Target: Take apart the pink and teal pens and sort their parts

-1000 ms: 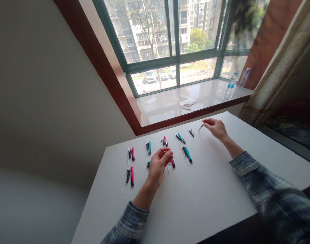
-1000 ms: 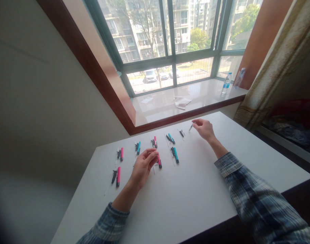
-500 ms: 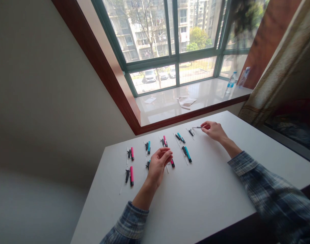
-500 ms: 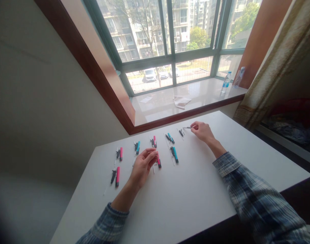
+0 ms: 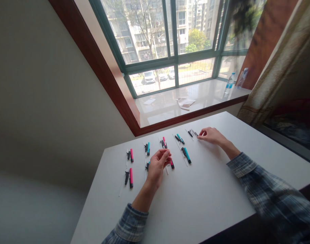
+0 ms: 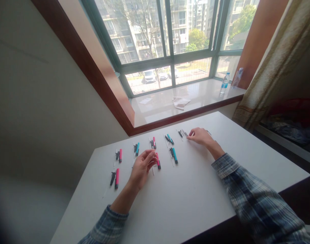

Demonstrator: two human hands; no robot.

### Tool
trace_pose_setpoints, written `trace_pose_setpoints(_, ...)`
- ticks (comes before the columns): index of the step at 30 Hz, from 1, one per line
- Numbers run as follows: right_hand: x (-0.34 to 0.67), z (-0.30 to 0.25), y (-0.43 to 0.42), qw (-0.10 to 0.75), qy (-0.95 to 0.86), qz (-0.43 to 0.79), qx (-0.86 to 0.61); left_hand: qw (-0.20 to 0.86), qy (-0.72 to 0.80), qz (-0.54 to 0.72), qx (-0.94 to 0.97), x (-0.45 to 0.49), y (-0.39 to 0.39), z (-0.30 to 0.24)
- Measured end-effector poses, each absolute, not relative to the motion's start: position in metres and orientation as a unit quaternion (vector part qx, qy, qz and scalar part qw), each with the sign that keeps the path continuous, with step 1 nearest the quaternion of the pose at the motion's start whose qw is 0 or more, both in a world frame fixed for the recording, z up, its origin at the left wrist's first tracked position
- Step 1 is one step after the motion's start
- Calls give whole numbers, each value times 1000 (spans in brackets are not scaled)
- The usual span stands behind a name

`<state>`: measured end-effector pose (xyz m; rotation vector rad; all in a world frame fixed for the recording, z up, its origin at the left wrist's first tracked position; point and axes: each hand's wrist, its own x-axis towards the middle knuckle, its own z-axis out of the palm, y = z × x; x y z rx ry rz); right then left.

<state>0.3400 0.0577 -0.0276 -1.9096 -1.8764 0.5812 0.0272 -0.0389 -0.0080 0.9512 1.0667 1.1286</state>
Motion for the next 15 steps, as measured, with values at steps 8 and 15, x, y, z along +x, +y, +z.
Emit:
trace_pose_setpoints(8,337,-25,56,195,-682,214,-671,605,471,481,425,28,-39,-7)
trace_pose_setpoints(15,324,-15,51,279,-691,221,-630,592,470,478,447,26,-38,-11)
